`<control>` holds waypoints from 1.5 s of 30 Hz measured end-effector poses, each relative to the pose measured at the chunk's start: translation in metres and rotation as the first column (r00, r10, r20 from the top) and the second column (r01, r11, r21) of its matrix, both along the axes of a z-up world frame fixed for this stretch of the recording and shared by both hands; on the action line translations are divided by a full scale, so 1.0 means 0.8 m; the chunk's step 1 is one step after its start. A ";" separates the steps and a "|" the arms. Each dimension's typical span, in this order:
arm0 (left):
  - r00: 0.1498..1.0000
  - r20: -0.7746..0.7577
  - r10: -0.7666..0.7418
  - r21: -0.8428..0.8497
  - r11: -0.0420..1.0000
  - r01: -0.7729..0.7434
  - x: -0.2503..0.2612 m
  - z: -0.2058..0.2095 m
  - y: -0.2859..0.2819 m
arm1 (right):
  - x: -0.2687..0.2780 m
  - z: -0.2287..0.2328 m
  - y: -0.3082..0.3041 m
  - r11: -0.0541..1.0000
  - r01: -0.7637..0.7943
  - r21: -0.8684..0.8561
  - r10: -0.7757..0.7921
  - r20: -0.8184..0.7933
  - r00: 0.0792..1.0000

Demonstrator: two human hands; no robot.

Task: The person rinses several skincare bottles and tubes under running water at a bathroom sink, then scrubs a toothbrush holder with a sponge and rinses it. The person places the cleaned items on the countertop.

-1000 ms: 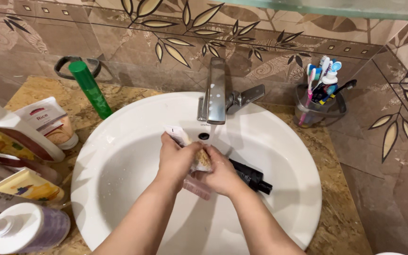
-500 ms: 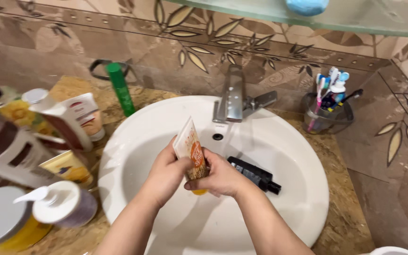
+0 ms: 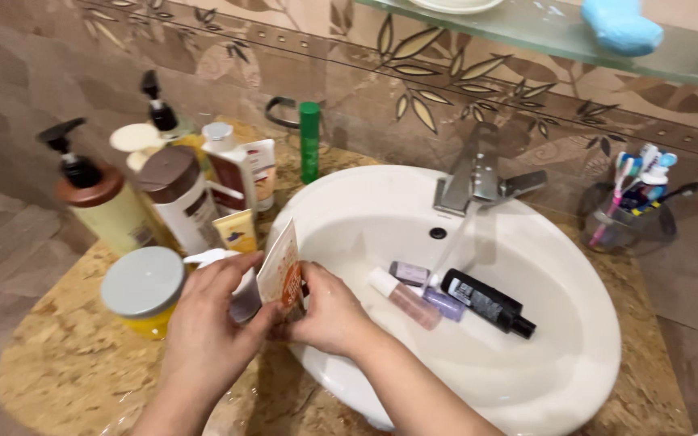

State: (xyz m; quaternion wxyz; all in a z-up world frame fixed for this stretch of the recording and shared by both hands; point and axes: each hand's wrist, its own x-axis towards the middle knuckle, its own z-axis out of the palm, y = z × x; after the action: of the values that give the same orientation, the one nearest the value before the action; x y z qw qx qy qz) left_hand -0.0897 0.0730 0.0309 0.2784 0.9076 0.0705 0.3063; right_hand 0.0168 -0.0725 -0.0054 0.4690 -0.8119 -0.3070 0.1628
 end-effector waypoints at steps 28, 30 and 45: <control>0.766 -0.546 0.339 0.270 0.937 -0.222 -0.019 -0.086 0.066 | -0.044 -0.058 0.114 0.960 0.197 -0.199 -0.171 0.141 0.975; 0.765 -0.541 0.349 0.301 0.930 -0.211 -0.017 -0.089 0.070 | -0.043 -0.058 0.117 0.956 0.200 -0.213 -0.174 0.135 0.976; 0.808 -0.496 0.318 0.309 0.934 -0.178 -0.012 -0.088 0.081 | -0.024 -0.056 0.104 0.965 0.185 -0.188 -0.153 0.170 0.973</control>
State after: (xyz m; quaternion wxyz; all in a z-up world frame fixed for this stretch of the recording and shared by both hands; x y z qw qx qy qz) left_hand -0.0996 0.1378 -0.0394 0.0891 0.9669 0.2256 0.0792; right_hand -0.0020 0.0104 -0.0501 0.3710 -0.8889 -0.2535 0.0893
